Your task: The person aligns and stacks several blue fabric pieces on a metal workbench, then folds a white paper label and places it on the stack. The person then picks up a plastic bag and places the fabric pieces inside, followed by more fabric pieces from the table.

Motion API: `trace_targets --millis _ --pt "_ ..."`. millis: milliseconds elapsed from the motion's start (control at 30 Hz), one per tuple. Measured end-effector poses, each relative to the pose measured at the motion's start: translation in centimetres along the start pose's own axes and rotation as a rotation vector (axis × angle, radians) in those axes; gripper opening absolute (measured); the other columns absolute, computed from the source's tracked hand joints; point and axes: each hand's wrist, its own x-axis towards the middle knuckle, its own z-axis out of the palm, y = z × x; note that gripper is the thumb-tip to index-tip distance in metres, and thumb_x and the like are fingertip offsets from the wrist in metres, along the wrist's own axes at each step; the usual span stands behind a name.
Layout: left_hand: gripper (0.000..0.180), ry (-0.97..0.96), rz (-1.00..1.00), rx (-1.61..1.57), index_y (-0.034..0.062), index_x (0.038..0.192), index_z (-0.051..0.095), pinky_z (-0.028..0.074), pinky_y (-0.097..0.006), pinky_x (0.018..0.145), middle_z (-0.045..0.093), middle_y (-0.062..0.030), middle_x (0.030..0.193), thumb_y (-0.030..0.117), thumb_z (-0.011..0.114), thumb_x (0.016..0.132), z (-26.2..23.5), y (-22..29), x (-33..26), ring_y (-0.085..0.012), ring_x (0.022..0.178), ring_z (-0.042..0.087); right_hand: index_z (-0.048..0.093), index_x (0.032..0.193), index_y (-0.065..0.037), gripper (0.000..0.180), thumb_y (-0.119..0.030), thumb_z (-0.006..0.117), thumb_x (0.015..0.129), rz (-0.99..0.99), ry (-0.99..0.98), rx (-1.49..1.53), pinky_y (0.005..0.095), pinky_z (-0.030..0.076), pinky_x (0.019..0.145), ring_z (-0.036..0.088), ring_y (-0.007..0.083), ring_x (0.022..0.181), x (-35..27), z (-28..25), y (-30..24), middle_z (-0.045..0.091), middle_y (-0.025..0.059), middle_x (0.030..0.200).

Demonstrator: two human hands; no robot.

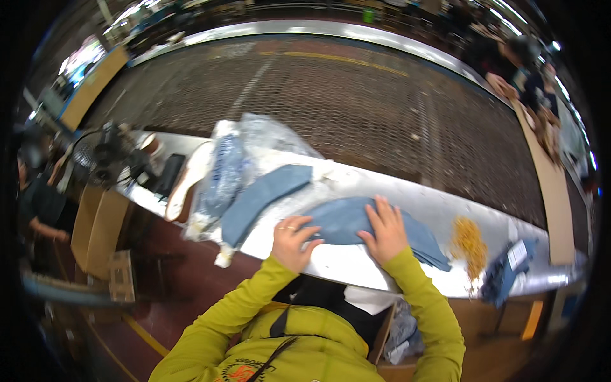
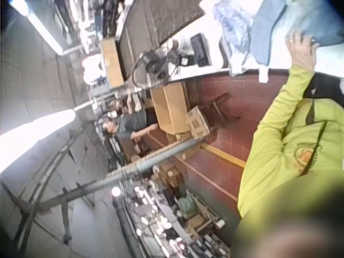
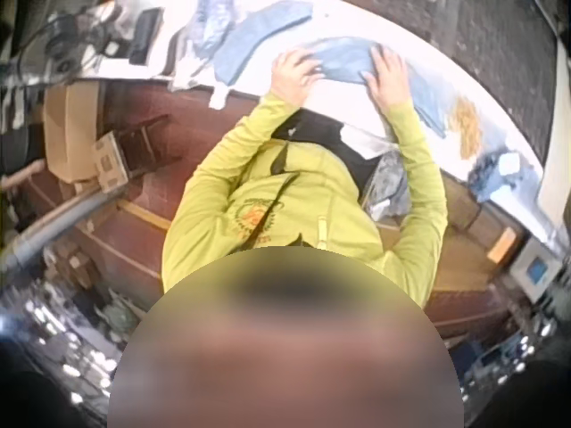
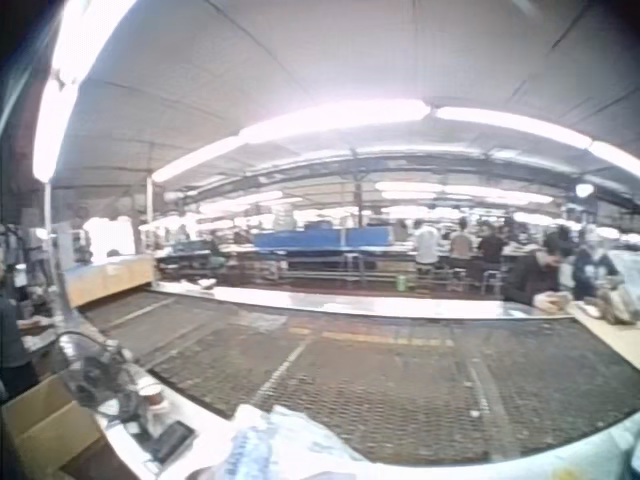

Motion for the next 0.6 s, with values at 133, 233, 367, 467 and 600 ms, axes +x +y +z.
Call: trace_targets --millis 133,233,367,467,600 --pt "0.042 -0.027 -0.12 -0.017 0.0093 0.095 0.065 0.035 -0.044 0.096 0.057 -0.0109 0.116 0.025 0.082 0.06 -0.9 0.9 -0.2 -0.0326 0.113 0.048 0.055 0.115 -0.006 0.048 -0.028 0.072 0.076 -0.017 0.046 0.13 0.0528 0.022 0.108 0.035 0.0374 0.131 -0.2 -0.9 -0.1 0.036 0.0202 0.141" --pt "0.05 -0.027 -0.124 0.028 0.0087 0.096 0.063 0.031 -0.046 0.1 0.053 -0.013 0.123 0.03 0.085 0.057 -1.4 1.2 -0.6 -0.0363 0.121 0.041 0.06 0.094 -0.009 0.028 -0.023 0.073 0.074 -0.094 0.132 0.13 0.0467 0.028 0.101 0.045 0.0326 0.118 0.2 -1.5 -0.2 0.052 0.0119 0.124" --pt "0.049 -0.055 -0.163 0.011 0.0107 0.099 0.062 0.025 -0.048 0.102 0.048 -0.0133 0.129 0.039 0.081 0.063 -1.5 1.1 -0.8 -0.0374 0.126 0.034 0.061 0.081 -0.012 0.014 -0.019 0.071 0.075 -0.053 0.037 0.207 0.038 0.028 0.089 0.052 0.0219 0.094 1.1 -2.0 0.4 0.062 0.0005 0.096" --pt "0.046 -0.072 -0.179 0.016 0.0107 0.096 0.063 0.024 -0.049 0.103 0.048 -0.0133 0.129 0.039 0.08 0.064 -1.2 1.1 -0.6 -0.0375 0.127 0.033 0.062 0.08 -0.014 0.01 -0.019 0.07 0.077 0.017 0.009 0.273 0.035 0.026 0.086 0.053 0.0173 0.086 1.9 -1.8 0.7 0.063 -0.0034 0.086" --pt "0.036 -0.049 -0.182 0.028 0.0113 0.09 0.064 0.024 -0.049 0.103 0.049 -0.0125 0.128 0.035 0.078 0.067 -0.4 1.1 0.0 -0.0369 0.127 0.033 0.063 0.081 -0.014 0.009 -0.02 0.069 0.08 0.07 0.026 0.322 0.0344 0.027 0.085 0.053 0.0162 0.085 2.7 -1.4 1.1 0.062 -0.0036 0.084"
